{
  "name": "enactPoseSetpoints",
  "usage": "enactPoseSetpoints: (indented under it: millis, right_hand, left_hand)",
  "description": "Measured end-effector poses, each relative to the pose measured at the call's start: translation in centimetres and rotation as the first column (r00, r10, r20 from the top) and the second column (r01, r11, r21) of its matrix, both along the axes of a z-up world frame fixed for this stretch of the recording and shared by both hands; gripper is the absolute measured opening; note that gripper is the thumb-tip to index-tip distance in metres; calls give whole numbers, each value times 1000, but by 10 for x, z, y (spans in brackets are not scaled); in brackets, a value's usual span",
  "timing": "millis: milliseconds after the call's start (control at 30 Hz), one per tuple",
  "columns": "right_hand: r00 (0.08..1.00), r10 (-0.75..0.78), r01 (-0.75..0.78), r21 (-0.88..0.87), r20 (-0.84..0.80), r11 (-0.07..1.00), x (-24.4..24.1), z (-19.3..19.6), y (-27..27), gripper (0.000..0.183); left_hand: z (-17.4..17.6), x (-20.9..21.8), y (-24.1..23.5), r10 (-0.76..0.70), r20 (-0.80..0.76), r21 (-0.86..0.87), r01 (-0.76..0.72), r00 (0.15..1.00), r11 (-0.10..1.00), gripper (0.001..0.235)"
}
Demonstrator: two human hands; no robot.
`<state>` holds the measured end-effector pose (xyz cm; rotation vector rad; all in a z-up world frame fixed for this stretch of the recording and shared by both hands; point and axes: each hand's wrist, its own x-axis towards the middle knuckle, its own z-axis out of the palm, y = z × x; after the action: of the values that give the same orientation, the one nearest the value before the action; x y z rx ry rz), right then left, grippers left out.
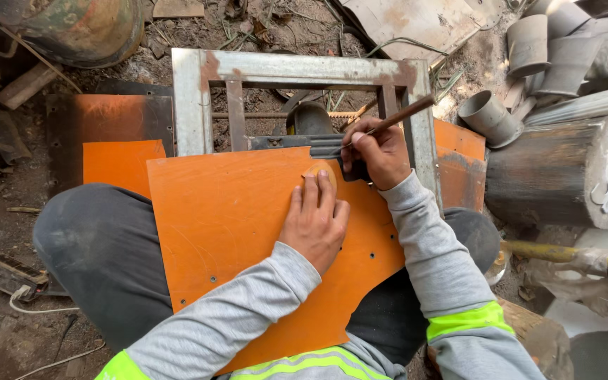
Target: The person uses a small knife to cut a curved shape out of an orange sheet resting on their lap. They repeatedly trace the outline and remove small pieces of the material.
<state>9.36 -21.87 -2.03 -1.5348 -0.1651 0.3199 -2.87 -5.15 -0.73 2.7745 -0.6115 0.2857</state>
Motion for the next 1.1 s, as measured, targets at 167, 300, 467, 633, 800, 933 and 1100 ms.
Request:
enactPoseSetpoints:
  millis: [167, 300, 467, 633, 800, 933, 1100]
  right_hand:
    - [998, -58, 57, 71, 19, 996, -4, -10, -6, 19]
    - [992, -61, 70, -74, 113, 995, -8, -13, -3, 14]
    - [981, -94, 98, -16, 169, 995, -31, 7, 4, 10]
    - [881, 44, 152, -370, 471, 916, -88, 42, 19, 10]
    - [755, 207, 180, -501, 622, 847, -102, 46, 40, 19]
    - [719, 283, 143, -533, 635, 834, -93, 41, 42, 23]
    - [711, 369, 51, -569, 598, 821, -86, 42, 42, 27]
  left_hand:
    - [7, 8, 20, -39, -65, -137, 30, 997, 990, 25]
    - [7, 10, 29, -37, -121, -265, 4, 992, 964, 46]
    - [-3, 14, 34, -45, -192, -448, -46, 980, 893, 100]
    - [-11, 18, 45, -95, -224, -587, -57, 970, 808, 116]
    - [-13, 21, 44, -91, -275, -602, -98, 957, 792, 122]
    - [-15, 23, 44, -87, -275, -591, -97, 958, 801, 120]
    - [-20, 23, 44, -87, -299, -580, -109, 950, 807, 116]
